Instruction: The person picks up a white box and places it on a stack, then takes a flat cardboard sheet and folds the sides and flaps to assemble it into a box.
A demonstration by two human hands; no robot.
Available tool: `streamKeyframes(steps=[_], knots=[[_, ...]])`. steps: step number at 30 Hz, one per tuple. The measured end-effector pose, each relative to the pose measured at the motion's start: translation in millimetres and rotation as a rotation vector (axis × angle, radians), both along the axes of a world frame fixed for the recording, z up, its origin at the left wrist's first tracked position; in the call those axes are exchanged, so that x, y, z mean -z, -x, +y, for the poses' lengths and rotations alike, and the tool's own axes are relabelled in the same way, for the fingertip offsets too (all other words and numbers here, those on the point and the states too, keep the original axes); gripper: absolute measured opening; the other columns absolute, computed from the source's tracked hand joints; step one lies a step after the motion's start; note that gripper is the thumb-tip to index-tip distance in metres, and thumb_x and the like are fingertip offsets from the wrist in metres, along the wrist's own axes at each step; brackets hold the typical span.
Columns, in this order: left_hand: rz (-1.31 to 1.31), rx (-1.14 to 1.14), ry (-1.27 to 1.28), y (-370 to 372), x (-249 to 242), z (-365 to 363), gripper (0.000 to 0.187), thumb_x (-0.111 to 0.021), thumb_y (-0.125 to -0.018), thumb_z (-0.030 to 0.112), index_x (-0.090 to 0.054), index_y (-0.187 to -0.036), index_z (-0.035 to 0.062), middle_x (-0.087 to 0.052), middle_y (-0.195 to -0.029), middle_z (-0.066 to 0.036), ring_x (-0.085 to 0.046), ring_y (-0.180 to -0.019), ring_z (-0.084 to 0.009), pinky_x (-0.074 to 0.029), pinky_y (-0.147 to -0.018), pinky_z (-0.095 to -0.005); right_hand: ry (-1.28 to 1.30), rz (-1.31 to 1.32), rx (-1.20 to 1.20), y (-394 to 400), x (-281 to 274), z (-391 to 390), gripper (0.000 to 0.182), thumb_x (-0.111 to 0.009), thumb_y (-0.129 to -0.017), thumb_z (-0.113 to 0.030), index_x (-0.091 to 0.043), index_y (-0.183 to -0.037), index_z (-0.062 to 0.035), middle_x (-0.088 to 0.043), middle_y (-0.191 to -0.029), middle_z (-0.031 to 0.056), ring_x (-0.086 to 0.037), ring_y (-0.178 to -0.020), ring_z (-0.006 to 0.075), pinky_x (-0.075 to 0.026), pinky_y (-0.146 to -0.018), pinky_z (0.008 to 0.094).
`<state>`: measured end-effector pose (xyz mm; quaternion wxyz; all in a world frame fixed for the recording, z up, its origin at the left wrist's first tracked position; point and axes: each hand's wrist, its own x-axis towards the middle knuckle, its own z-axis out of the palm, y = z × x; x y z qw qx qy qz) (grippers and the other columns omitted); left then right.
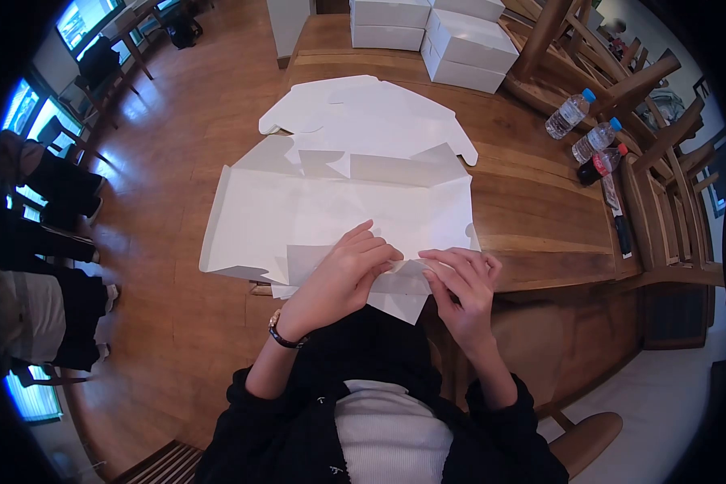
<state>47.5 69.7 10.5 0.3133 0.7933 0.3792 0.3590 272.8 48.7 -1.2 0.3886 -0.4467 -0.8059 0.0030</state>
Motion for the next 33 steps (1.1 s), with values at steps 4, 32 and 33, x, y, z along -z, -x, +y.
streamKeyframes(steps=[4, 32, 33], knots=[[0.001, -0.011, -0.023, 0, 1, 0, 0.015, -0.06, -0.091, -0.006, -0.068, -0.103, -0.0018, -0.065, -0.09, -0.016, -0.063, -0.092, -0.0353, -0.036, -0.12, -0.0522, 0.045, 0.022, -0.031, -2, -2, 1, 0.016, -0.083, -0.083, -0.015, -0.075, -0.097, -0.0112, -0.073, -0.106, -0.0051, -0.059, -0.083, 0.0152, -0.034, -0.091, 0.0351], [0.185, -0.327, -0.441, -15, 22, -30, 0.023, -0.074, -0.082, -0.004, -0.064, -0.102, 0.0006, -0.063, -0.117, -0.015, -0.058, -0.119, -0.0378, -0.052, -0.093, -0.0442, 0.089, -0.107, -0.095, 2, -16, -2, 0.016, -0.082, -0.084, -0.025, -0.074, -0.094, -0.0162, -0.066, -0.104, -0.0071, -0.054, -0.078, 0.0132, -0.033, -0.083, 0.0357], [0.197, -0.349, -0.478, -16, 26, -32, 0.024, -0.075, -0.081, -0.003, -0.065, -0.102, 0.0007, -0.063, -0.119, -0.015, -0.058, -0.121, -0.0385, -0.053, -0.094, -0.0441, 0.091, -0.116, -0.095, 3, -16, -2, 0.015, -0.082, -0.084, -0.025, -0.074, -0.094, -0.0167, -0.066, -0.105, -0.0072, -0.054, -0.079, 0.0134, -0.033, -0.083, 0.0359]])
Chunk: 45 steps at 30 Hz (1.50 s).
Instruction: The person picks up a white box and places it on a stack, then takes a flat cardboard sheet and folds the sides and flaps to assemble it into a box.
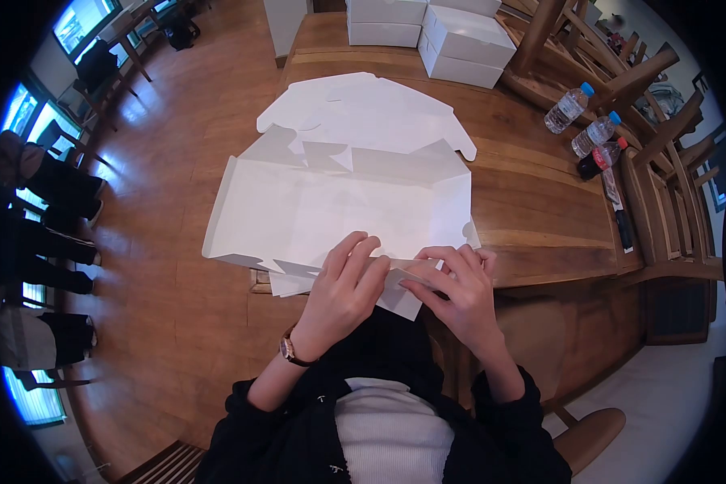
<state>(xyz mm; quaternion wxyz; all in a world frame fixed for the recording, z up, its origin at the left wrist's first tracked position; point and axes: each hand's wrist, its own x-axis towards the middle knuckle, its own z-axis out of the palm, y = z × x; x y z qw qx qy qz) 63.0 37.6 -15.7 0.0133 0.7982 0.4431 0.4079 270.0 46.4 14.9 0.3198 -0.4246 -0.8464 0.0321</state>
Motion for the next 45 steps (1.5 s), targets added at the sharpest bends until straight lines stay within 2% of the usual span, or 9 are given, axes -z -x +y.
streamKeyframes(steps=[3, 6, 15, 18, 33, 36, 39, 42, 45], knots=[[0.135, -0.053, -0.071, 1, 13, -5, 0.029, -0.075, -0.083, 0.004, -0.065, -0.11, -0.0015, -0.062, -0.13, -0.018, -0.055, -0.13, -0.0386, -0.049, -0.105, -0.0506, -0.07, 0.036, 0.004, 5, 5, 2, 0.016, -0.083, -0.083, -0.023, -0.075, -0.094, -0.0169, -0.067, -0.103, -0.008, -0.054, -0.082, 0.0143, -0.033, -0.083, 0.0362], [0.129, -0.09, -0.114, -3, 13, -8, 0.027, -0.077, -0.082, -0.001, -0.066, -0.107, -0.0016, -0.061, -0.136, -0.018, -0.055, -0.13, -0.0406, -0.05, -0.103, -0.0508, -0.074, 0.08, 0.038, 5, 12, 4, 0.017, -0.084, -0.082, -0.021, -0.075, -0.095, -0.0171, -0.067, -0.099, -0.0087, -0.055, -0.085, 0.0148, -0.032, -0.085, 0.036], [-0.122, -0.087, 0.031, -11, 21, -11, 0.023, -0.07, -0.088, -0.005, -0.062, -0.109, -0.0015, -0.06, -0.138, -0.017, -0.053, -0.136, -0.0385, -0.04, -0.116, -0.0564, 0.065, 0.168, 0.12, 12, 11, 0, 0.017, -0.083, -0.084, -0.02, -0.077, -0.099, -0.0143, -0.068, -0.093, -0.007, -0.053, -0.086, 0.0157, -0.031, -0.088, 0.0353], [-0.153, -0.063, 0.057, -11, 19, -10, 0.022, -0.069, -0.089, -0.004, -0.061, -0.109, -0.0039, -0.061, -0.136, -0.018, -0.052, -0.137, -0.0375, -0.04, -0.116, -0.0582, 0.213, 0.222, 0.118, 8, 6, 0, 0.016, -0.082, -0.085, -0.02, -0.079, -0.1, -0.0135, -0.068, -0.091, -0.0065, -0.053, -0.089, 0.0154, -0.03, -0.089, 0.035], [-0.136, -0.031, 0.04, -9, 17, -12, 0.019, -0.068, -0.089, -0.004, -0.063, -0.107, -0.0029, -0.062, -0.136, -0.016, -0.055, -0.135, -0.0354, -0.038, -0.117, -0.0596, 0.184, 0.145, 0.089, 14, 0, 0, 0.013, -0.082, -0.084, -0.019, -0.08, -0.096, -0.0205, -0.063, -0.093, -0.0073, -0.05, -0.086, 0.0166, -0.031, -0.087, 0.0352], [-0.161, -0.027, 0.035, -10, 18, -12, 0.023, -0.07, -0.087, -0.007, -0.062, -0.107, -0.0001, -0.063, -0.136, -0.016, -0.056, -0.134, -0.0377, -0.036, -0.117, -0.0596, 0.113, 0.088, 0.043, 15, 8, 3, 0.013, -0.08, -0.085, -0.018, -0.076, -0.097, -0.0173, -0.061, -0.1, -0.0043, -0.051, -0.09, 0.0194, -0.033, -0.087, 0.0371], [-0.153, -0.023, 0.038, -8, 18, -12, 0.023, -0.071, -0.087, -0.006, -0.062, -0.107, 0.0002, -0.063, -0.136, -0.016, -0.056, -0.134, -0.0374, -0.037, -0.117, -0.0594, 0.067, -0.002, 0.024, 15, 14, 3, 0.015, -0.074, -0.091, -0.016, -0.068, -0.104, -0.0133, -0.06, -0.108, 0.0004, -0.05, -0.094, 0.0234, -0.035, -0.088, 0.0401], [-0.157, -0.028, 0.033, -7, 20, -11, 0.023, -0.071, -0.087, -0.006, -0.062, -0.107, 0.0006, -0.063, -0.136, -0.015, -0.056, -0.133, -0.0373, -0.038, -0.117, -0.0591, 0.143, 0.012, 0.01, 12, 11, 2, 0.019, -0.068, -0.095, -0.014, -0.061, -0.112, -0.0108, -0.058, -0.117, 0.0041, -0.051, -0.101, 0.0267, -0.036, -0.093, 0.0424], [-0.154, -0.032, 0.028, -8, 18, -11, 0.023, -0.071, -0.087, -0.006, -0.062, -0.107, 0.0009, -0.063, -0.136, -0.015, -0.056, -0.133, -0.0368, -0.038, -0.117, -0.0586, -0.022, -0.142, 0.056, 16, 8, -2, 0.018, -0.06, -0.101, -0.014, -0.054, -0.118, -0.0098, -0.059, -0.118, 0.0063, -0.051, -0.113, 0.0309, -0.034, -0.099, 0.0467]])
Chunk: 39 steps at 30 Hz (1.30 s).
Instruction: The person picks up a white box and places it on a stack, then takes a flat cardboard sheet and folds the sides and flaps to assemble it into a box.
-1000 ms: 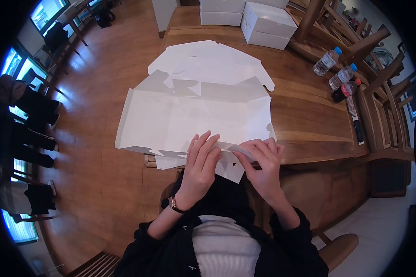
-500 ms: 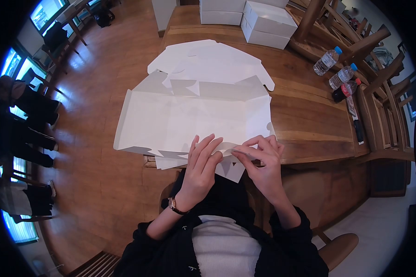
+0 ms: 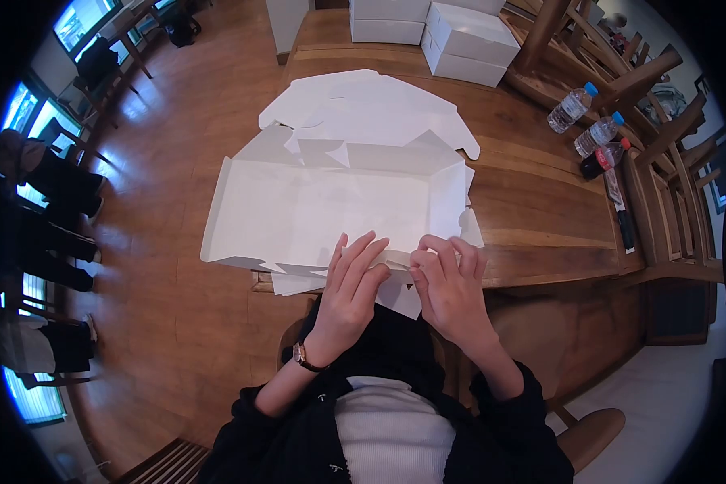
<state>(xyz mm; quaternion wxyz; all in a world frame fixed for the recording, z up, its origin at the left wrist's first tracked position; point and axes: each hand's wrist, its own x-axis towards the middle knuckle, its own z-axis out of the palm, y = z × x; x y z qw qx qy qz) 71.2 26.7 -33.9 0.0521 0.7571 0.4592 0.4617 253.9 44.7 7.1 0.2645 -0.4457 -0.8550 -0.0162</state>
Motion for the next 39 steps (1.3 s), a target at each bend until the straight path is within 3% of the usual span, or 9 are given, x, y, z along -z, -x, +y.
streamKeyframes(steps=[6, 12, 18, 22, 27, 30, 34, 37, 39], knots=[[-0.08, 0.008, -0.021, -1, 4, -3, 0.028, -0.072, -0.085, -0.007, -0.062, -0.109, 0.0025, -0.065, -0.123, -0.014, -0.058, -0.127, -0.038, -0.037, -0.117, -0.0627, 0.106, 0.208, -0.128, -10, -2, 4, 0.025, -0.065, -0.098, -0.015, -0.056, -0.12, -0.0087, -0.062, -0.118, 0.006, -0.055, -0.125, 0.0306, -0.022, -0.121, 0.0569], [-0.1, 0.032, 0.033, 2, -16, -7, 0.033, -0.07, -0.07, -0.009, -0.062, -0.099, 0.0046, -0.062, -0.107, -0.009, -0.059, -0.117, -0.036, -0.033, -0.118, -0.0671, 0.166, 0.145, -0.277, -17, -17, -17, 0.04, -0.071, -0.092, -0.008, -0.057, -0.129, -0.0047, -0.066, -0.115, 0.0078, -0.062, -0.114, 0.0292, -0.023, -0.119, 0.0619], [-0.009, 0.137, 0.074, 32, -33, 2, 0.026, -0.068, -0.065, -0.011, -0.063, -0.081, 0.0082, -0.057, -0.103, -0.008, -0.058, -0.122, -0.0361, -0.03, -0.12, -0.0661, -0.008, 0.608, 0.191, -42, -14, 18, 0.042, -0.062, -0.098, -0.005, -0.053, -0.139, -0.0043, -0.064, -0.12, 0.0118, -0.062, -0.111, 0.0223, -0.04, -0.109, 0.041], [0.037, 0.065, 0.032, 51, -40, 8, 0.028, -0.072, -0.065, -0.01, -0.067, -0.087, 0.007, -0.06, -0.122, -0.012, -0.056, -0.129, -0.0378, -0.032, -0.121, -0.064, 0.618, 0.858, 0.14, -60, -13, 24, 0.043, -0.053, -0.106, -0.01, -0.044, -0.148, -0.0041, -0.056, -0.128, 0.0135, -0.057, -0.115, 0.0199, -0.046, -0.099, 0.0333], [0.074, -0.127, 0.054, 88, -39, 25, 0.035, -0.064, -0.073, -0.015, -0.076, -0.097, 0.0067, -0.06, -0.133, -0.015, -0.057, -0.131, -0.0371, -0.048, -0.102, -0.0475, 0.811, 0.728, 0.058, -40, -17, -16, 0.058, -0.063, -0.103, -0.017, -0.035, -0.153, -0.0044, -0.044, -0.136, 0.0181, -0.054, -0.115, 0.0234, -0.05, -0.095, 0.0339], [-0.165, 0.071, 0.464, 111, -57, 32, 0.04, -0.055, -0.082, -0.017, -0.077, -0.107, 0.0063, -0.061, -0.136, -0.016, -0.06, -0.127, -0.0354, -0.05, -0.102, -0.0424, 0.835, 0.687, -0.032, -24, -21, -35, 0.074, -0.073, -0.097, -0.023, -0.03, -0.154, -0.0027, -0.042, -0.137, 0.0194, -0.054, -0.118, 0.0267, -0.052, -0.093, 0.0354], [-0.021, -0.157, 0.189, 83, -95, 13, 0.047, -0.049, -0.09, -0.015, -0.067, -0.129, 0.0037, -0.065, -0.133, -0.017, -0.063, -0.122, -0.0366, -0.051, -0.101, -0.0417, 0.878, 0.717, -0.109, -17, -17, -41, 0.088, -0.083, -0.089, -0.033, -0.029, -0.151, -0.0004, -0.043, -0.139, 0.0186, -0.056, -0.12, 0.0293, -0.054, -0.091, 0.0387], [-0.042, 0.134, 0.351, 49, -108, -5, 0.04, -0.053, -0.096, -0.008, -0.063, -0.133, 0.002, -0.065, -0.131, -0.018, -0.063, -0.121, -0.0378, -0.05, -0.102, -0.0426, 0.783, 0.641, -0.136, -16, -16, -41, 0.087, -0.085, -0.086, -0.038, -0.034, -0.146, -0.0003, -0.047, -0.138, 0.0166, -0.061, -0.114, 0.0286, -0.054, -0.091, 0.04], [0.017, 0.273, 0.504, 29, -101, -4, 0.033, -0.058, -0.102, 0.01, -0.059, -0.134, 0.0014, -0.066, -0.12, -0.02, -0.067, -0.103, -0.0404, -0.055, -0.088, -0.0442, 0.749, 0.583, -0.137, -17, -20, -41, 0.086, -0.086, -0.085, -0.04, -0.036, -0.143, -0.0006, -0.052, -0.134, 0.0153, -0.063, -0.112, 0.028, -0.054, -0.092, 0.0398]])
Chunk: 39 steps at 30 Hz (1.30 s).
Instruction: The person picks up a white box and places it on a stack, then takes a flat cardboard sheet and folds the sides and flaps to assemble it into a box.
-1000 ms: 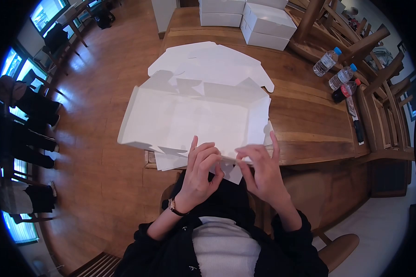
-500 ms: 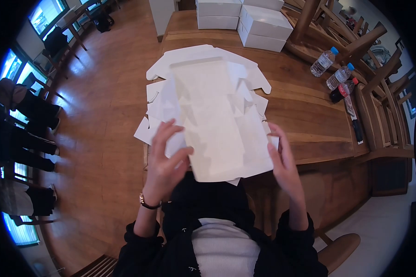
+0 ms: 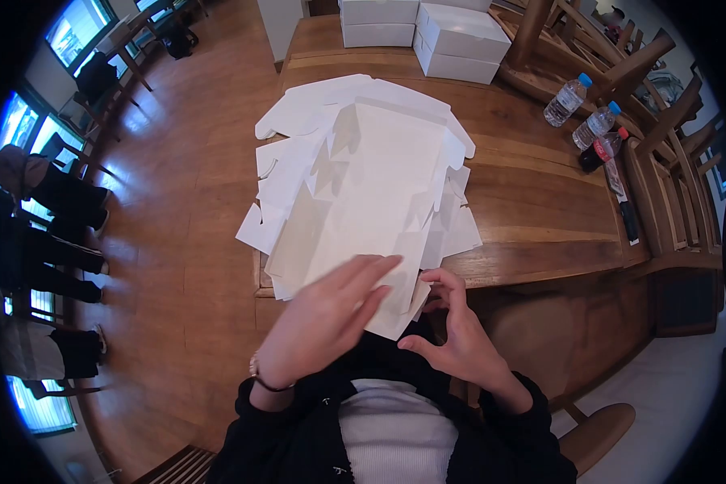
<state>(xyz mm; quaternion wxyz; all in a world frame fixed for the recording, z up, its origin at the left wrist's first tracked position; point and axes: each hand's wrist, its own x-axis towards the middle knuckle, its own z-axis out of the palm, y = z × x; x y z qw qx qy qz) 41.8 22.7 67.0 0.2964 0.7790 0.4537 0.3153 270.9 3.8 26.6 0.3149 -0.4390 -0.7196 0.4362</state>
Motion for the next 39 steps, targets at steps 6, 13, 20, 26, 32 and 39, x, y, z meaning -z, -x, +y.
streamKeyframes(steps=[6, 13, 20, 26, 32, 39], knots=[[0.13, -0.004, 0.154, -28, 16, 17, 0.039, -0.059, -0.105, 0.021, -0.053, -0.137, 0.0009, -0.071, -0.111, -0.021, -0.074, -0.087, -0.0345, -0.057, -0.078, -0.0406, -0.104, -0.089, 0.04, -3, -1, -1, 0.079, -0.085, -0.086, -0.039, -0.04, -0.139, -0.0008, -0.06, -0.126, 0.0143, -0.066, -0.107, 0.0271, -0.053, -0.092, 0.0392], [0.004, 0.125, 0.218, -20, 27, 26, 0.036, -0.058, -0.104, 0.016, -0.054, -0.135, -0.0016, -0.073, -0.108, -0.021, -0.075, -0.09, -0.0328, -0.06, -0.076, -0.0366, 0.198, 0.153, 0.158, 11, 13, -6, 0.064, -0.079, -0.093, -0.023, -0.04, -0.139, -0.0011, -0.058, -0.126, 0.0126, -0.065, -0.105, 0.0231, -0.051, -0.091, 0.0366], [-0.192, 0.042, 0.333, -17, 31, 25, 0.032, -0.057, -0.1, 0.005, -0.062, -0.129, -0.0048, -0.071, -0.1, -0.022, -0.073, -0.082, -0.033, -0.057, -0.073, -0.0384, 0.167, 0.434, 0.171, 25, 25, -18, 0.056, -0.073, -0.096, -0.008, -0.041, -0.141, -0.0027, -0.052, -0.132, 0.0116, -0.058, -0.112, 0.0173, -0.049, -0.095, 0.0322], [-0.184, 0.037, 0.384, -17, 29, 23, 0.032, -0.059, -0.099, 0.003, -0.062, -0.129, -0.0047, -0.07, -0.098, -0.019, -0.075, -0.077, -0.0229, -0.059, -0.071, -0.0346, 0.053, 0.304, 0.232, 30, 28, -31, 0.059, -0.083, -0.088, -0.011, -0.054, -0.138, -0.001, -0.062, -0.125, 0.0109, -0.066, -0.101, 0.0158, -0.054, -0.092, 0.0305], [-0.183, 0.075, 0.386, -17, 27, 22, 0.035, -0.054, -0.1, 0.001, -0.06, -0.134, -0.0049, -0.066, -0.098, -0.016, -0.074, -0.079, -0.0227, -0.059, -0.071, -0.0335, 0.032, 0.325, 0.214, 27, 26, -27, 0.057, -0.087, -0.083, -0.012, -0.062, -0.133, -0.0001, -0.063, -0.127, 0.0122, -0.069, -0.104, 0.0182, -0.056, -0.093, 0.0302], [-0.19, 0.106, 0.416, -14, 27, 21, 0.041, -0.052, -0.101, -0.001, -0.055, -0.141, -0.0049, -0.064, -0.099, -0.016, -0.071, -0.081, -0.0234, -0.059, -0.072, -0.0321, -0.016, 0.23, 0.185, 26, 22, -26, 0.066, -0.086, -0.083, -0.01, -0.06, -0.143, -0.0047, -0.061, -0.128, 0.0128, -0.067, -0.107, 0.0194, -0.056, -0.096, 0.0328]])
